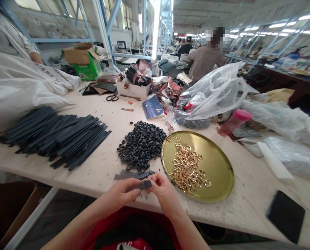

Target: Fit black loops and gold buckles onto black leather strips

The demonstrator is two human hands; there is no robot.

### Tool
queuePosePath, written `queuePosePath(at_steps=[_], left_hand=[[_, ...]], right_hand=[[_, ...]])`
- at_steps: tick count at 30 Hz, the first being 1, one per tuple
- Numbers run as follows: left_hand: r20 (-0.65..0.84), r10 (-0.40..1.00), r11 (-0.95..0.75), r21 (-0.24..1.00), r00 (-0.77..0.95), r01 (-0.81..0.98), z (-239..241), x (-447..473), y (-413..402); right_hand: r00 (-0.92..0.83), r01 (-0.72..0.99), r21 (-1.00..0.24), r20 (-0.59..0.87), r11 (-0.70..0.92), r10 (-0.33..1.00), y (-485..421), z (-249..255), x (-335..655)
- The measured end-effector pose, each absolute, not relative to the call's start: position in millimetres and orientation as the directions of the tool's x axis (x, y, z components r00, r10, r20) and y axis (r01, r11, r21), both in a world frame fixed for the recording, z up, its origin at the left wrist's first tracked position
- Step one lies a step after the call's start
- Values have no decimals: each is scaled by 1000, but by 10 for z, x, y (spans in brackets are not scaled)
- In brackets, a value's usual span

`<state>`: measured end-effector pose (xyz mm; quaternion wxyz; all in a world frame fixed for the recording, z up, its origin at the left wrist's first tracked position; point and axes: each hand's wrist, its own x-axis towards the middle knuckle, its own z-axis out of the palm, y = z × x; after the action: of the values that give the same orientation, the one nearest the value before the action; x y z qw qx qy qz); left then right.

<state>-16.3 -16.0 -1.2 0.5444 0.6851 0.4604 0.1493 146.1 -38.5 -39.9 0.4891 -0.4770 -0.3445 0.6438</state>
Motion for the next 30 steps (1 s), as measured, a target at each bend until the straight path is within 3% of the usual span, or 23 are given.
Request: queuePosePath(at_steps=[4, 9, 14, 19, 23, 26, 30], left_hand=[[-310, 768, 68, 910, 560, 410, -5, -165, -190], [-340, 793, 179, 923, 505, 340, -89, -147, -211], [-382, 803, 192, 892, 457, 408, -147, -162, -213], [-400, 788, 208, 888, 468, 409, -112, -194, -202], [-403, 780, 271, 907, 479, 321, -85, -178, -202], [-442, 760, 320, 893, 477, 317, -99, -162, -210], [-483, 735, 395, 876, 476, 278, -101, -157, -218]], right_hand=[[-82, -330, -883, -325, -334, 942, -394, -407, 1451], [-277, -281, -862, -349, -422, 895, -433, -375, 1445], [-384, -286, -814, -386, -506, 839, -460, -352, 1469], [-261, -268, -887, -309, -376, 914, -458, -357, 1461], [-74, -121, -962, -236, -244, 969, -434, -379, 1410], [55, -66, -970, -236, -232, 970, -427, -411, 1377], [1, -13, -967, -255, -255, 967, -442, -417, 1398]])
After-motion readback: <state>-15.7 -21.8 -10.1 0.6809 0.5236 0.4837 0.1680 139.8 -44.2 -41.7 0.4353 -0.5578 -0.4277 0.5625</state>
